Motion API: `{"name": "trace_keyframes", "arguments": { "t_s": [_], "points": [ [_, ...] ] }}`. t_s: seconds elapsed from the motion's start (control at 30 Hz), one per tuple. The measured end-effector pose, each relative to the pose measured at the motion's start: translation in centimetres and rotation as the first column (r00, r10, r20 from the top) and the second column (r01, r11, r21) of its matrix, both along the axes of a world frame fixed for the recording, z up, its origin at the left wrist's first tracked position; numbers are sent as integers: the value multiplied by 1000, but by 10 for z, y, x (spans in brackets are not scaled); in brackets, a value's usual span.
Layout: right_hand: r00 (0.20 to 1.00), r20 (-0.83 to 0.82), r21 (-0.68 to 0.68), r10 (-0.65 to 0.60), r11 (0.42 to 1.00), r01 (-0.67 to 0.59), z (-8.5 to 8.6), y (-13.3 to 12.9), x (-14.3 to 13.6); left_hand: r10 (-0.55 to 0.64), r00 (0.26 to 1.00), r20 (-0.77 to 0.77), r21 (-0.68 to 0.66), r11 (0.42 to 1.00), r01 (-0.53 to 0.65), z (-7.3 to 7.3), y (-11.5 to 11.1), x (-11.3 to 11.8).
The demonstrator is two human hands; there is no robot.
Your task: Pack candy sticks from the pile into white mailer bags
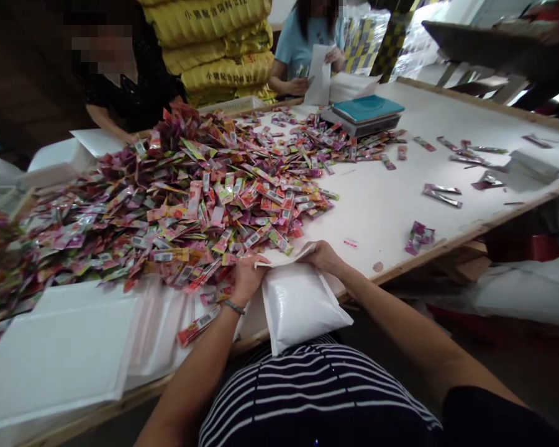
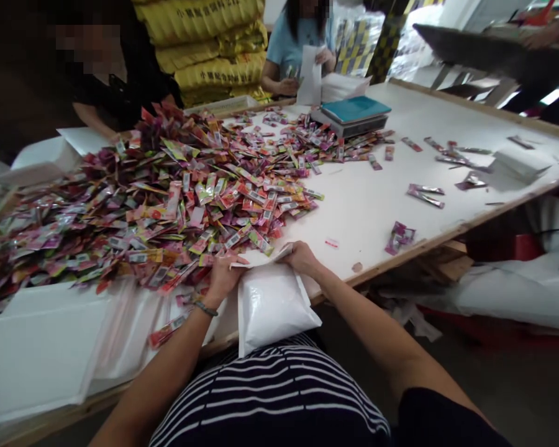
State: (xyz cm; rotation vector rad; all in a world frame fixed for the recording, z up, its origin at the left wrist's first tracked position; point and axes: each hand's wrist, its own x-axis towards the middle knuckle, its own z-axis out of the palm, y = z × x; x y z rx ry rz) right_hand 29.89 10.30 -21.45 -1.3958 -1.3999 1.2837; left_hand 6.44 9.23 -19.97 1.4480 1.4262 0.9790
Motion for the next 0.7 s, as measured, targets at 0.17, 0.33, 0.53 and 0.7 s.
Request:
{"name": "trace_keyframes", "arguments": {
  "t_s": [0.17,0.33,0.53,0.7],
  "points": [
    [955,297,418,-27,903,-104,14,-17,19,-77,986,-146,104,990,93,7,-17,-8],
    [856,515,473,39,820,-323,17,-41,43,-266,821,-505,270,855,443,14,-33,-20],
    [689,709,397,150,723,-566,-1,-61,51,-323,559,-764,200,705,680,8,-43,-23],
    [552,799,281,238,665,-692,13,-63,61,-296,459,-838,97,746,658,10,-63,-37]
  ]
}}
